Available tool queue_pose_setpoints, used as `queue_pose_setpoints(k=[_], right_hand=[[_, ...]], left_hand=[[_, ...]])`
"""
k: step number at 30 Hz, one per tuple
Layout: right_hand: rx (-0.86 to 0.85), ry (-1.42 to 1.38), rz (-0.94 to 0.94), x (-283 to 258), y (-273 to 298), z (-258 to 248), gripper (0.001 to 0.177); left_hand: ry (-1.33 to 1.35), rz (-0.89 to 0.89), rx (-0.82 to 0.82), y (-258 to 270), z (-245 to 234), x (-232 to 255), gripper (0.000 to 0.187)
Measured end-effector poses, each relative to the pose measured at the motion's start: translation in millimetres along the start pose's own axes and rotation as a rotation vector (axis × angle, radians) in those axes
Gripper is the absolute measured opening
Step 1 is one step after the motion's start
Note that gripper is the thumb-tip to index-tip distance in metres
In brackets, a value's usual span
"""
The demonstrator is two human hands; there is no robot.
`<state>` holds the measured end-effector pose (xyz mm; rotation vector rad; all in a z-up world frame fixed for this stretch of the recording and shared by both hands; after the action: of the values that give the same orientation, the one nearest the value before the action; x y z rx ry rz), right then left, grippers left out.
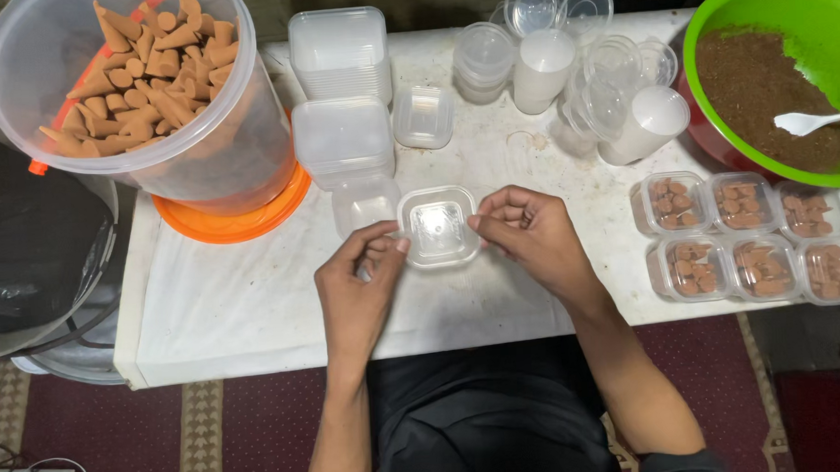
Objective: The person picks up incense cones from a large container by hand and places them into individual plastic containers, arranging them neatly inside.
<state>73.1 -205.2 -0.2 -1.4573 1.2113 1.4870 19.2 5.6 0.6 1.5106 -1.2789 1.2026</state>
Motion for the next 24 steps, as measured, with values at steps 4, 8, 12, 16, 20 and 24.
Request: queue_pose_setpoints(k=[4, 8, 12, 16, 20, 24], right_hand=[[0.029, 0.014, 0.07, 23, 13, -13, 0.01], [0.062, 0.062, 0.112, 47, 16, -19, 0.015], [0.064, 0.116, 0.126, 55, 17, -21, 0.016], [0.064, 0.118, 0.146, 53, 17, -19, 0.016], [0.065, 0.126, 0.15, 53, 17, -18, 0.018], [0.072, 0.121, 0.177, 51, 18, -17, 0.019]], left_hand=[[-0.034, -0.115, -0.079, 1, 17, -21, 0.022], [-0.139, -0.174, -0.167, 3, 30, -21, 0.023], [-0.149, -0.202, -0.182, 4, 34, -27, 0.023], [-0.152, -0.211, -0.185, 2, 36, -29, 0.023], [-0.133, -0.202, -0.191, 1, 36, -36, 0.024], [-0.152, -0.171, -0.171, 2, 36, -34, 0.023]])
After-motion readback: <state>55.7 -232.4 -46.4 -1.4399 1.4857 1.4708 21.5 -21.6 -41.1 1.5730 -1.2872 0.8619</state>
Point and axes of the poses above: each hand's wrist, its own y-axis away from the middle knuckle, its own z-axis out of the palm, x = y × z, the point moved 2 cm from there along -y, towards the middle knuckle, and after that the axes turned 7 degrees about -x, right-handed, at the moved point
